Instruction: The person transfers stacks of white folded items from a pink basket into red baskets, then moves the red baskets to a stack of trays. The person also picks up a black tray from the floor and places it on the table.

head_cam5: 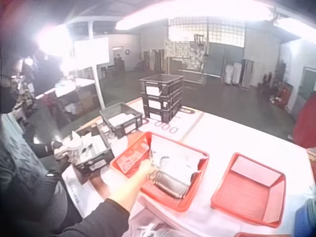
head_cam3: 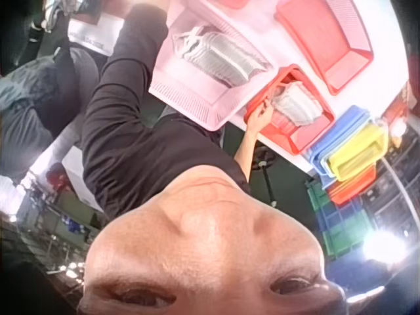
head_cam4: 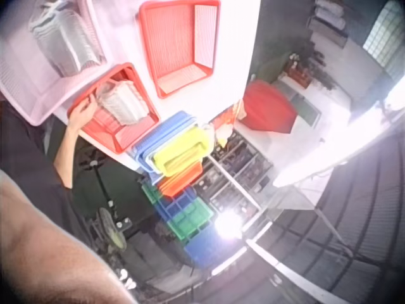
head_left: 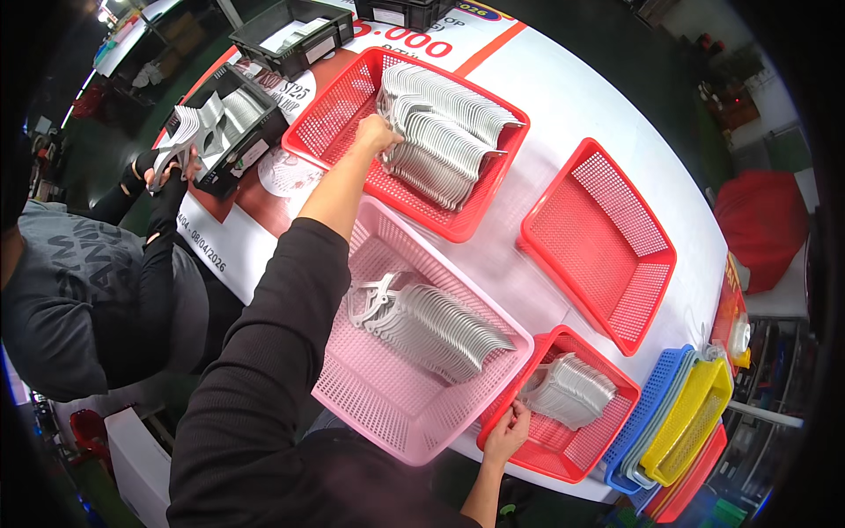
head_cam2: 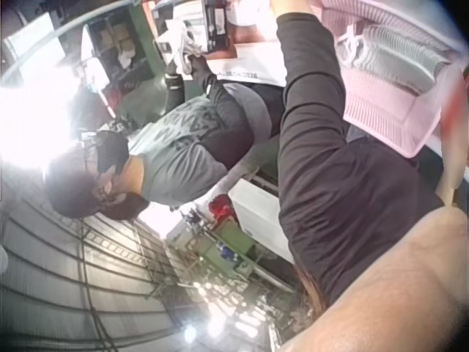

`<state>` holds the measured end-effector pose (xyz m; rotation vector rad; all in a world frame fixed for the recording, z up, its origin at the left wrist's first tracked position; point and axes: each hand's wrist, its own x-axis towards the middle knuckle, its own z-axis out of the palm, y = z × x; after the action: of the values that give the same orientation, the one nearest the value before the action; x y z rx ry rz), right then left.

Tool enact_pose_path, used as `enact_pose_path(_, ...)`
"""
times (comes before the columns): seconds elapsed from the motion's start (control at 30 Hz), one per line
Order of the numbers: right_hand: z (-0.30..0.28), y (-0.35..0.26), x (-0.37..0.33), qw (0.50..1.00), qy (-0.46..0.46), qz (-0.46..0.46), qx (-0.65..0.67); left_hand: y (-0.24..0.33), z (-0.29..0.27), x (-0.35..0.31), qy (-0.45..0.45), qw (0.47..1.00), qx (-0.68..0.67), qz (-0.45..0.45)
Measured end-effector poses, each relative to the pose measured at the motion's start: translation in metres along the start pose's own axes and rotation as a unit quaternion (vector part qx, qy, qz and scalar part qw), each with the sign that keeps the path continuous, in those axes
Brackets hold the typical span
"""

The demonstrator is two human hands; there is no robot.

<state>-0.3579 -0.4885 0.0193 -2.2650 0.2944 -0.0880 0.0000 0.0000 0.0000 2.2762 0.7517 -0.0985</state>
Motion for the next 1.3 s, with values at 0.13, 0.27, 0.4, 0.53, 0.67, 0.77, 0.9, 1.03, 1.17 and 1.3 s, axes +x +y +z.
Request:
enact_pose_path(0.13, -0.003, 0.006, 0.016, 1.0, 0.011, 0.007, 0.001, -0.004, 0.017, 0.022, -0.054, 0.998, -0.004, 0.032)
enact_pose_path(0.27, -0.001, 0.004, 0.01, 0.999, 0.008, 0.033, 0.041, -0.023, 0.015, 0.024, -0.072, 0.997, -0.03, 0.013)
enact_pose_path(0.4, 0.001, 0.004, 0.009, 0.999, 0.008, 0.036, 0.028, -0.027, 0.008, 0.026, -0.065, 0.996, -0.035, 0.052)
enact_pose_path(0.53, 0.001, 0.002, 0.003, 0.999, 0.009, 0.036, 0.019, -0.016, 0.001, 0.023, -0.061, 0.998, -0.002, 0.005)
enact_pose_path(0.67, 0.006, -0.001, 0.002, 1.0, 0.023, 0.012, 0.017, -0.015, 0.001, 0.022, 0.006, 0.998, 0.059, 0.017)
enact_pose_path(0.77, 0.008, 0.001, 0.003, 1.0, 0.024, 0.006, 0.01, -0.019, 0.005, 0.026, 0.046, 0.997, 0.061, 0.02)
enact_pose_path(0.9, 0.006, 0.002, 0.002, 1.0, 0.018, 0.011, 0.001, -0.015, 0.009, 0.024, 0.067, 0.996, 0.065, -0.003)
enact_pose_path(1.03, 0.006, 0.001, 0.002, 1.0, 0.02, 0.007, 0.001, -0.007, 0.009, 0.016, 0.074, 0.994, 0.081, -0.011)
enact_pose_path(1.17, 0.007, 0.0, 0.003, 0.999, 0.019, 0.011, 0.025, -0.004, 0.006, 0.018, 0.067, 0.994, 0.084, -0.018)
enact_pose_path(1.3, 0.007, -0.004, 0.003, 0.999, 0.015, 0.022, 0.023, -0.008, 0.002, 0.024, 0.046, 0.994, 0.101, -0.005)
